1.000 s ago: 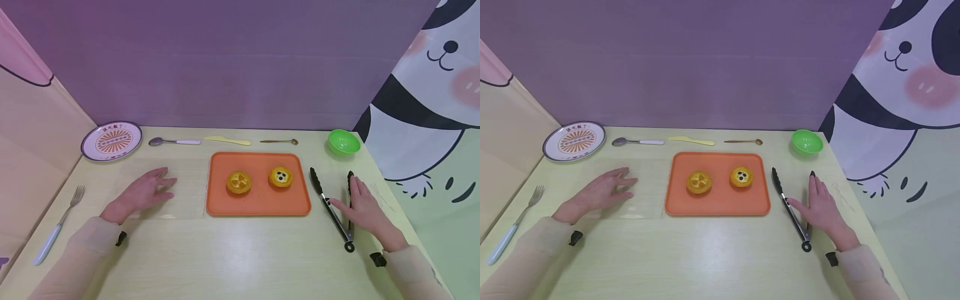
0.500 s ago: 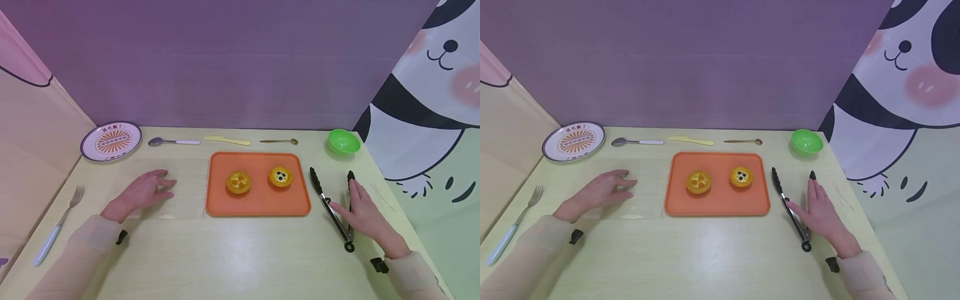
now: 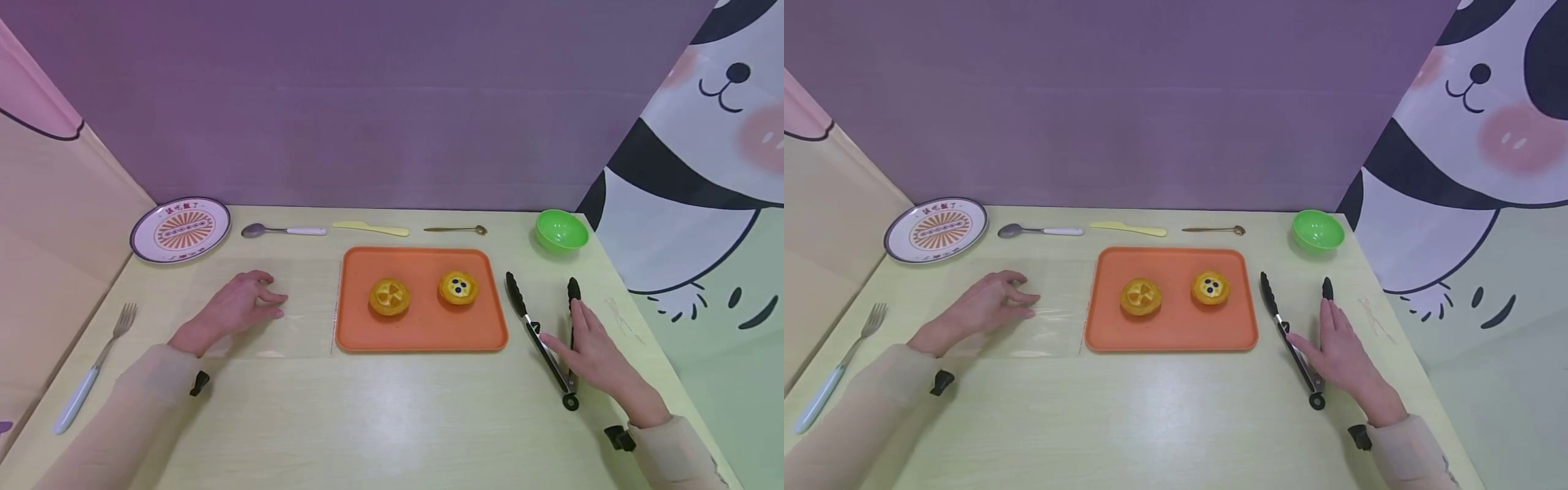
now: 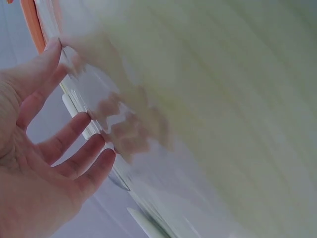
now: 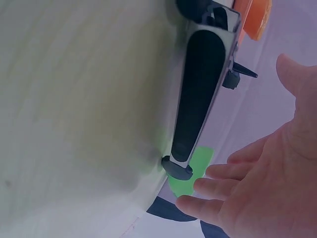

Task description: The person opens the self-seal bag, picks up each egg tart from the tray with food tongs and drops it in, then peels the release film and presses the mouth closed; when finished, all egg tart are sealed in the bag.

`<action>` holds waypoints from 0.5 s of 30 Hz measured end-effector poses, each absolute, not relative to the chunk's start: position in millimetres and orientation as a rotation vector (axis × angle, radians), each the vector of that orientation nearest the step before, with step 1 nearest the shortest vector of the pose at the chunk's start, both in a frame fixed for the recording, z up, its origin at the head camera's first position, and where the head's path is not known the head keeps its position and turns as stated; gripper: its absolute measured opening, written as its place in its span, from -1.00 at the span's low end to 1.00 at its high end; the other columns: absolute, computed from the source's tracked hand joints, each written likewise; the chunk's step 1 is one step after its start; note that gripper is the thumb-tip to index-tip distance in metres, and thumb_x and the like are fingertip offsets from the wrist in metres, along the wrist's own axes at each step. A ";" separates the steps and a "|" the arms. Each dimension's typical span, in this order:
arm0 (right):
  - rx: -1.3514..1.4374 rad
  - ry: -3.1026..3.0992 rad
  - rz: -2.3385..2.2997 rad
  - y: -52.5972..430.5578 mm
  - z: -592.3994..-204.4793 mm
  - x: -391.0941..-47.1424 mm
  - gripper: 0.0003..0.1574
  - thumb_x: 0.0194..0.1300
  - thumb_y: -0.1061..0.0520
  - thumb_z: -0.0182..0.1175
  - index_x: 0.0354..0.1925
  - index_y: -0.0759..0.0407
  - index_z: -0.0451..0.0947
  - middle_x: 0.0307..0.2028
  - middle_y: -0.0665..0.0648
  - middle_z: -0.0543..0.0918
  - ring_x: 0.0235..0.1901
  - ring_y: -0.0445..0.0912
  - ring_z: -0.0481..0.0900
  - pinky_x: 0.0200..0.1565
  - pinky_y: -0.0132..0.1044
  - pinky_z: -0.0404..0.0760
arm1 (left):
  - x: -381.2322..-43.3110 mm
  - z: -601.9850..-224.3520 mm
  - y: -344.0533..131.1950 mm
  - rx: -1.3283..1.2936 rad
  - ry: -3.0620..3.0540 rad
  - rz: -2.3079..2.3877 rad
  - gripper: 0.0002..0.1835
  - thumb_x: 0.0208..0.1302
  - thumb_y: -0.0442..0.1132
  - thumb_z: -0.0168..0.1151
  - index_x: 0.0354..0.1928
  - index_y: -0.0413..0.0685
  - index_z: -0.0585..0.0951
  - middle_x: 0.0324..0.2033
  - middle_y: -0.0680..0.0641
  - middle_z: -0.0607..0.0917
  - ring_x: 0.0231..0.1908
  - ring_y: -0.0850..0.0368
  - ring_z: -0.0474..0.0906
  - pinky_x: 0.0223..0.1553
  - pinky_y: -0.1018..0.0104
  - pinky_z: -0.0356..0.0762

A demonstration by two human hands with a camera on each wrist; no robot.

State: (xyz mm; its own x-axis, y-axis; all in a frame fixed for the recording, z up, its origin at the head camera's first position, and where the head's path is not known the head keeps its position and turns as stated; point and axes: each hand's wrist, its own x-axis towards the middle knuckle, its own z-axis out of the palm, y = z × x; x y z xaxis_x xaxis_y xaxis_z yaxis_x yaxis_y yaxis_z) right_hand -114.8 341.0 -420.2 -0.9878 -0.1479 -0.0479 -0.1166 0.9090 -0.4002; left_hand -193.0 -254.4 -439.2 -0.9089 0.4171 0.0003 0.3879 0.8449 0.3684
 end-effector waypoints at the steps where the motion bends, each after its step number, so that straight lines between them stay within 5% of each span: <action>1: -0.206 2.992 -0.622 341.2 -420.4 -114.6 0.23 0.30 -0.26 0.07 0.38 0.53 -0.36 0.36 0.59 -0.18 0.35 0.42 -0.15 0.27 0.29 0.02 | -193.3 -439.3 -254.4 0.643 2.941 0.575 -0.66 0.07 -0.15 0.39 -0.07 -0.02 0.69 0.10 -0.33 0.48 0.10 -0.31 0.33 0.14 -0.18 0.22; 15: -0.195 2.985 -0.623 346.5 -422.7 -112.5 0.24 0.30 -0.28 0.06 0.38 0.52 -0.36 0.36 0.58 -0.18 0.35 0.41 -0.15 0.27 0.29 0.01 | -198.1 -441.7 -253.8 0.671 2.954 0.612 -0.76 0.10 -0.20 0.36 -0.15 -0.01 0.72 0.05 -0.30 0.53 0.09 -0.18 0.37 0.14 -0.12 0.18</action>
